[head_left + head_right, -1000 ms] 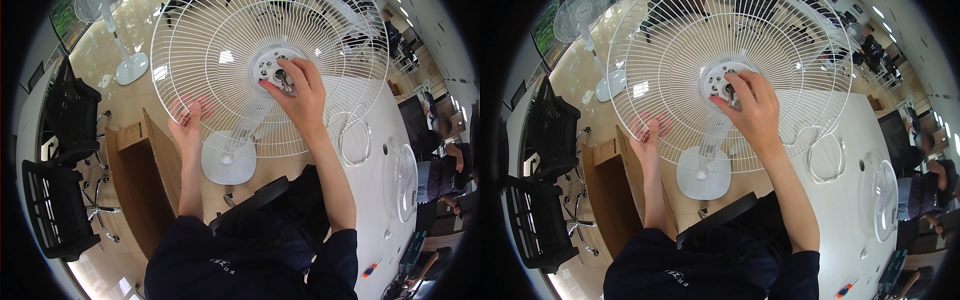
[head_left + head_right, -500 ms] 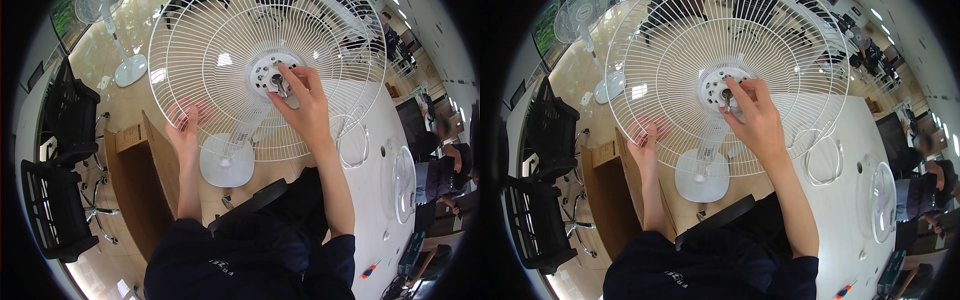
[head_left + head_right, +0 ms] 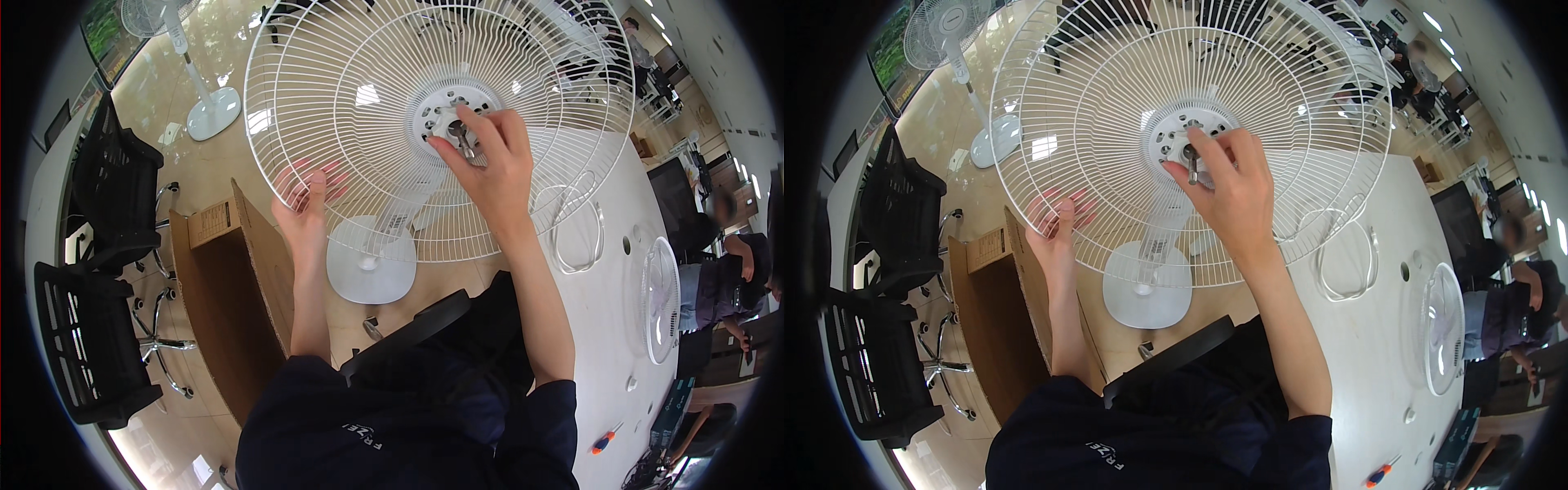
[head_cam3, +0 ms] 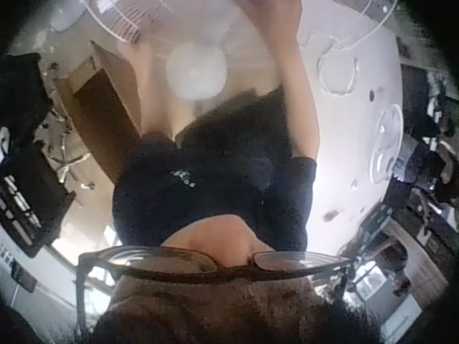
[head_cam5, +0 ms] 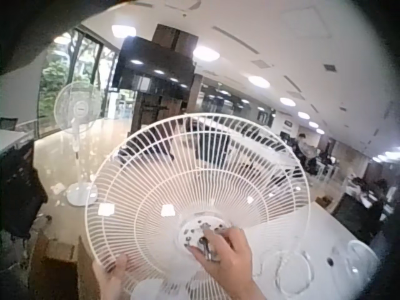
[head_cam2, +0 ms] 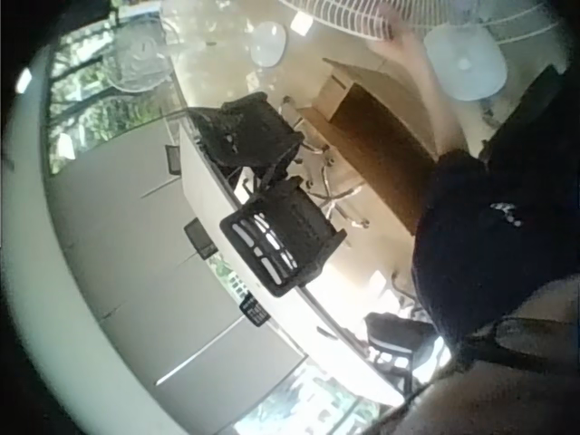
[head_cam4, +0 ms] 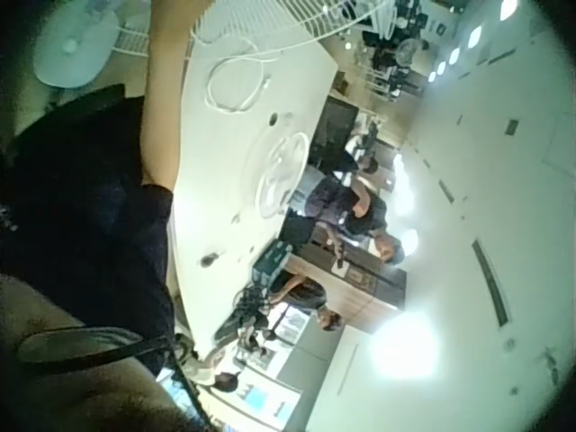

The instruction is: Assembling a floor fan by mounting the rear grille to the motor and securing it with a locking nut.

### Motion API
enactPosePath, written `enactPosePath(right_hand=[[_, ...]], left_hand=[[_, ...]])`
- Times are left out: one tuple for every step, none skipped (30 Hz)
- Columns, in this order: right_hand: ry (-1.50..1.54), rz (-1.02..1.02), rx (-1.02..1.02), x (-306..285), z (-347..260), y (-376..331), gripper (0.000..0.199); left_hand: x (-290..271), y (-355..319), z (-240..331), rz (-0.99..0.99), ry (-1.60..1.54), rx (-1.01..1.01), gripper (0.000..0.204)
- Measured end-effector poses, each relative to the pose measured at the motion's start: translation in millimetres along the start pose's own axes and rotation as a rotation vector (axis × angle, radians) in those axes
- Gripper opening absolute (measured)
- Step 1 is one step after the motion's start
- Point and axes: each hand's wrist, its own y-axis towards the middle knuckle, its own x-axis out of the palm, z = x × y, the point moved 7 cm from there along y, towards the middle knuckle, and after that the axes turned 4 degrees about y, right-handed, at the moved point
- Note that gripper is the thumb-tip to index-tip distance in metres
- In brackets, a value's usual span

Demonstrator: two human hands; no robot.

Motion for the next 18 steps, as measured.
enactPosePath(right_hand=[[0.001,0.0,-0.001,1,0,0,0.049],[0.045,0.025,0.038,0,1,1,0.048],[0.089,0.05,0.077,-1,2,2,0.047],[0.088,0.049,0.076,-3,2,3,0.047],[0.095,0.023,0.064,-4,1,3,0.048],[0.102,-0.004,0.052,-5,-1,3,0.048],[0.101,-0.005,0.051,-9,-4,4,0.048],[0.102,-0.052,0.07,-11,-8,6,0.047],[0.102,-0.099,0.089,-11,-9,6,0.046],[0.104,-0.099,0.089,-11,-7,5,0.046],[0.091,-0.126,0.114,-8,-2,3,0.046],[0.079,-0.152,0.138,-6,2,1,0.046],[0.077,-0.151,0.141,-7,2,1,0.046],[0.069,-0.154,0.15,-7,3,2,0.047],[0.06,-0.157,0.159,-7,3,3,0.047],[0.061,-0.156,0.158,-6,4,5,0.047],[0.074,-0.138,0.124,-7,2,7,0.046],[0.088,-0.121,0.09,-7,-2,8,0.045]], left_hand=[[-1,1,-1,0.002,0.0,0.001,0.03],[0,2,-2,-0.018,0.003,0.011,0.029],[1,2,-3,-0.038,0.006,0.021,0.029],[0,2,-3,-0.038,0.005,0.02,0.029],[0,2,-3,-0.031,0.003,0.013,0.029],[0,1,-4,-0.025,0.002,0.006,0.03],[0,1,-4,-0.024,0.0,0.006,0.03],[-2,0,-4,-0.005,0.015,0.002,0.031],[-4,0,-4,0.015,0.029,-0.001,0.032],[-3,0,-2,0.016,0.03,-0.002,0.032],[-2,0,-1,0.019,0.016,-0.005,0.034],[-2,0,0,0.021,0.003,-0.008,0.035],[-2,0,0,0.018,0.004,-0.008,0.035],[-1,-1,0,0.013,0.005,-0.005,0.035],[0,0,1,0.008,0.006,-0.001,0.036],[-1,0,1,0.009,0.006,0.001,0.036],[-1,0,1,0.004,0.005,0.002,0.036],[-1,0,1,0.0,0.004,0.004,0.035]])
